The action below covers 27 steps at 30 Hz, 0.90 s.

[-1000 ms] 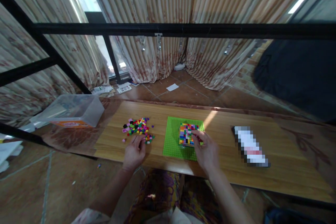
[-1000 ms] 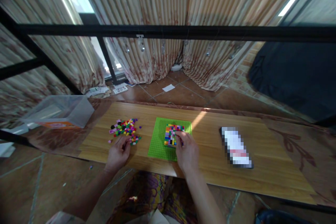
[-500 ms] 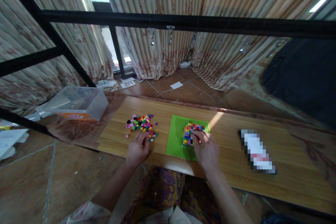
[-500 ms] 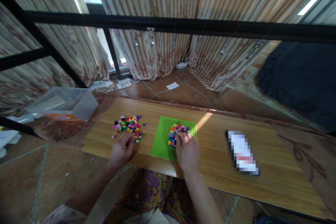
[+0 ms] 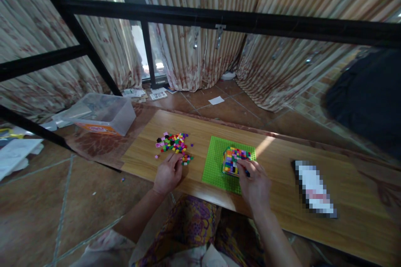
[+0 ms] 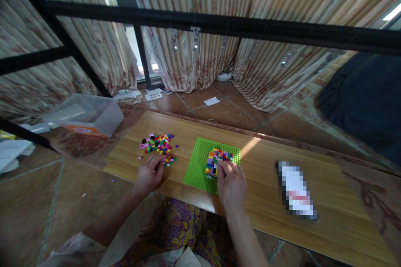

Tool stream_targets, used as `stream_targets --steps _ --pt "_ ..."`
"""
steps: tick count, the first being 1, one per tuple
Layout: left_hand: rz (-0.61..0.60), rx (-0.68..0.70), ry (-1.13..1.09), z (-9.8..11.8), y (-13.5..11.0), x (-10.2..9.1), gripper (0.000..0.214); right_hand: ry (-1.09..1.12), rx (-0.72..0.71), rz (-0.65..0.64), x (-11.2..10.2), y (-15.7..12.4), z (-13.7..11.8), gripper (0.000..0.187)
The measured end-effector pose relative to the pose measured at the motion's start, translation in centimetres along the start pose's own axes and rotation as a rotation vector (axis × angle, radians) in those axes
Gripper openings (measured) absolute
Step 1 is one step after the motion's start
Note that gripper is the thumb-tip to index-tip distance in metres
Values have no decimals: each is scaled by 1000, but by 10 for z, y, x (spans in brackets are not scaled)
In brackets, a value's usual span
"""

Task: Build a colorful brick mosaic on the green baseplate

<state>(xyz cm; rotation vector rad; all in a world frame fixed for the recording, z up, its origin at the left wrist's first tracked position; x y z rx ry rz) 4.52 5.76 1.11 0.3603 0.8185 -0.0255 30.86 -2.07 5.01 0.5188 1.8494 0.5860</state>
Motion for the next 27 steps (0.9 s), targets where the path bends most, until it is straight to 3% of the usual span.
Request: stream_targets --steps 23,27 --pt "-25 -37 -17 -3 -1 3 19 -119 -103 -157 8 3 -9 28" --pt "-20 -33 -30 -2 -1 1 19 -76 -53 -82 -2 3 -16 30"
Point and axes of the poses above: each hand's wrist, its own y-axis towards the middle knuckle, its own x-axis out of the palm, z = x × y, the point moved 8 cm from there along y, towards the middle knuckle, and after that the axes turned 10 degrees about -x, right-handed, at the moved point
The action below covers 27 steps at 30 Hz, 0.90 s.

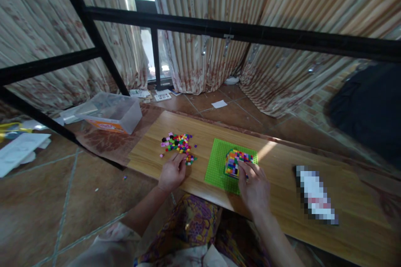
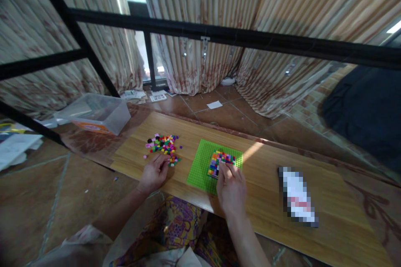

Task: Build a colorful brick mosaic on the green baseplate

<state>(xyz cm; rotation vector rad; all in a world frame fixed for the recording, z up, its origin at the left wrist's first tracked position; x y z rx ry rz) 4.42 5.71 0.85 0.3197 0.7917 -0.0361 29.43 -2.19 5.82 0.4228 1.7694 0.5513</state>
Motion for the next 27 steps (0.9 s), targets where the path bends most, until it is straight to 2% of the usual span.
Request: stream_targets --steps 3,5,10,13,16,22,27 --pt "0 0 1 0 -1 0 19 100 8 109 -5 1 -21 28" --pt "-8 2 2 0 -1 1 19 203 -17 111 3 4 -41 26" --pt "-2 1 0 -1 -2 2 19 356 -60 -83 55 14 -82 29" --pt "-7 6 -2 -1 -2 2 19 379 -80 -205 82 20 -94 30" --pt "-13 19 -9 0 -3 3 20 353 -107 -268 99 26 -99 30" --pt "9 31 -18 2 -4 2 20 268 -155 -289 109 34 -101 23" --pt "-9 19 -12 2 -4 2 20 376 -67 -268 94 28 -95 23"
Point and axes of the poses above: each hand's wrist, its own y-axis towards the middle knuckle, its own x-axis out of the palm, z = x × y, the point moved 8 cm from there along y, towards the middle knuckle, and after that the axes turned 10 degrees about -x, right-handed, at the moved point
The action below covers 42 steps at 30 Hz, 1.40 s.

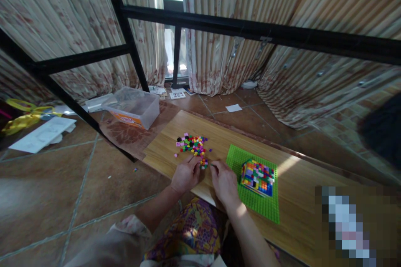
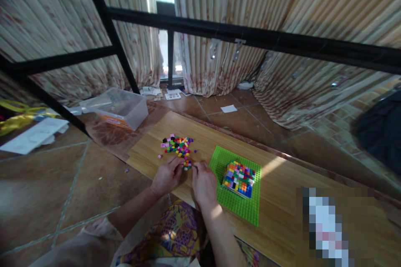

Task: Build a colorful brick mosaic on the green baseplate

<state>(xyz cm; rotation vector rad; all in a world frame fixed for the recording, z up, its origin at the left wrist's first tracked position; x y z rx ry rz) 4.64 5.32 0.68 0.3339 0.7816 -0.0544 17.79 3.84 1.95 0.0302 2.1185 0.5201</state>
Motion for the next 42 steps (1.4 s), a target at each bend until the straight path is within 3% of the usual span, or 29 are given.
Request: stream_targets --steps 6,11,15,25,42 --pt "-19 -5 2 -3 0 2 20 218 202 211 -46 -40 26 22" --pt "-20 -15 -4 -4 1 2 19 102 363 342 -96 -73 61 26" --pt "-9 -6 -4 -3 2 1 19 -5 424 385 -118 -85 80 31" --pt "2 0 26 -1 4 0 18 -193 492 331 -111 -71 88 41" --pt "-1 5 31 -1 4 0 18 -315 281 346 -111 -66 77 40"
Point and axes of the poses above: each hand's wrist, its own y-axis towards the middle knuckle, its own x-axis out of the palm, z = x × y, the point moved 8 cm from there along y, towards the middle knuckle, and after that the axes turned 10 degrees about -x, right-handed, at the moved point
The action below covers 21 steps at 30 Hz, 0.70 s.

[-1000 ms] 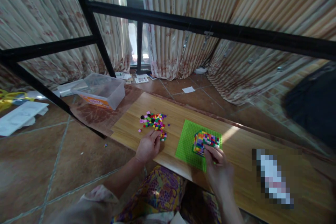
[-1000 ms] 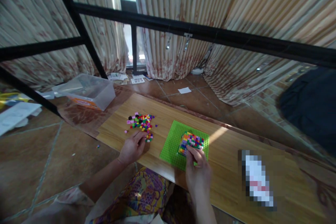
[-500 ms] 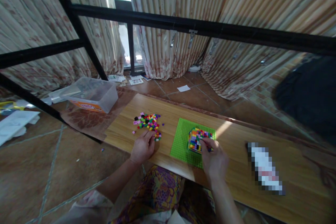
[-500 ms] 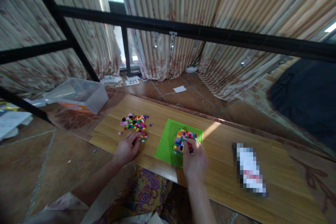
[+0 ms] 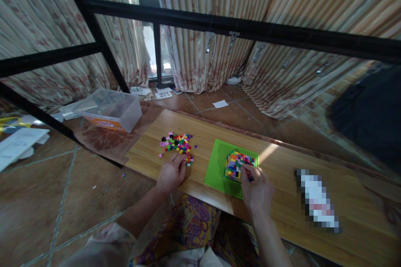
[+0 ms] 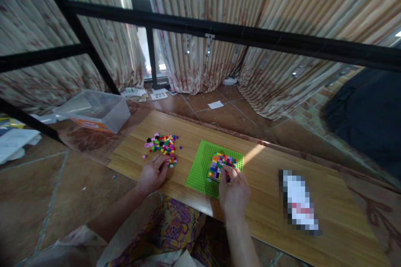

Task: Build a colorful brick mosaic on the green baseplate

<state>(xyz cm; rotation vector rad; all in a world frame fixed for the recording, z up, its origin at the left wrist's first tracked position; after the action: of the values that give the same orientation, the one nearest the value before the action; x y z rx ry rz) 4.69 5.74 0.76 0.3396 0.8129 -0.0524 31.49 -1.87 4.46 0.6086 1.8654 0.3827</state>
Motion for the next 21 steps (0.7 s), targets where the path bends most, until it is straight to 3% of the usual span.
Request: stream_targets --steps 12,21 --pt "-5 10 20 -1 -1 2 18 2 24 10 -1 -4 6 39" --pt "0 10 23 -1 -1 1 18 -2 -178 104 -11 -6 -7 31"
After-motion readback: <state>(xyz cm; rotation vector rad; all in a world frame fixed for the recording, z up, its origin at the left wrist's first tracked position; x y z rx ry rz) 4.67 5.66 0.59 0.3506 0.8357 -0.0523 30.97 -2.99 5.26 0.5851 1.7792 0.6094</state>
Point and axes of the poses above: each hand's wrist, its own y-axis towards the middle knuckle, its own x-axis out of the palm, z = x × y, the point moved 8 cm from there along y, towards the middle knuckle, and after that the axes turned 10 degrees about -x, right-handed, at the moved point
